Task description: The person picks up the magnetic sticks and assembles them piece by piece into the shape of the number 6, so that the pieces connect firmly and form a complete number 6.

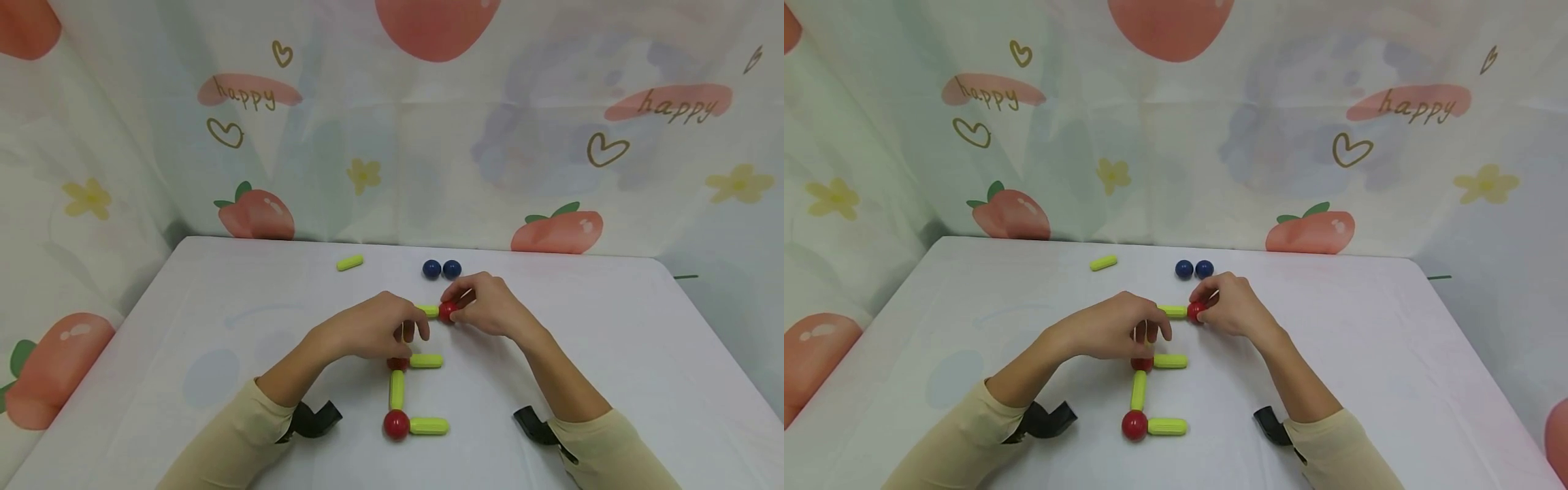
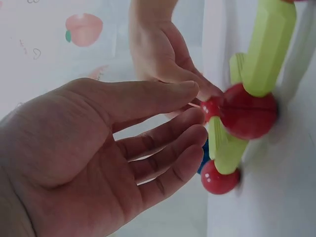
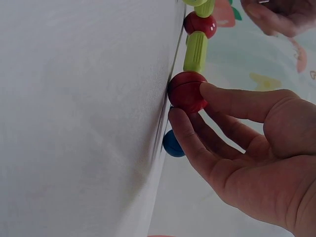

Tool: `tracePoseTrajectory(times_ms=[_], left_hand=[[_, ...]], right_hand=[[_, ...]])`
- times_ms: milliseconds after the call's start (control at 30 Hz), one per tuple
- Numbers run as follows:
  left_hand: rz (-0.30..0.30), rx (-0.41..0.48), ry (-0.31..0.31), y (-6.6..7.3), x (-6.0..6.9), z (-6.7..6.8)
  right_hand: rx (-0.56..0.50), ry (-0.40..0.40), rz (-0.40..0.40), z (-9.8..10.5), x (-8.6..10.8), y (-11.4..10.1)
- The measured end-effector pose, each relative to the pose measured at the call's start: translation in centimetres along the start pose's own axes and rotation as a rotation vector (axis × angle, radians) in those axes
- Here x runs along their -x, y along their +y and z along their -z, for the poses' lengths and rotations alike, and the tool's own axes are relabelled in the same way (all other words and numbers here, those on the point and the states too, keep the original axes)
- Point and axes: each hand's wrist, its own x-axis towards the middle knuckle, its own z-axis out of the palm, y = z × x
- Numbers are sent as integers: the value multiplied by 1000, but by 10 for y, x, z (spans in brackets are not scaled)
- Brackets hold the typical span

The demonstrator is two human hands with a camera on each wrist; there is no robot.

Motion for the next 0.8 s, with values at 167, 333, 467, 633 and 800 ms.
tracePoseTrajectory(times_ms=[167, 333, 467, 633, 800], left_hand=[[31, -25, 25, -7, -2, 1], [51, -86, 112, -16, -4, 1], [87, -93, 199, -25, -6, 0], [131, -90, 284, -35, -9, -1], [134, -55, 277, -45, -14, -2]], right_hand=[[-2, -3, -8, 0, 0, -1], [-3, -7, -17, -1, 0, -1], [-8, -12, -20, -1, 0, -2], [-1, -8, -22, -1, 0, -2], [-1, -6, -24, 0, 0, -1]])
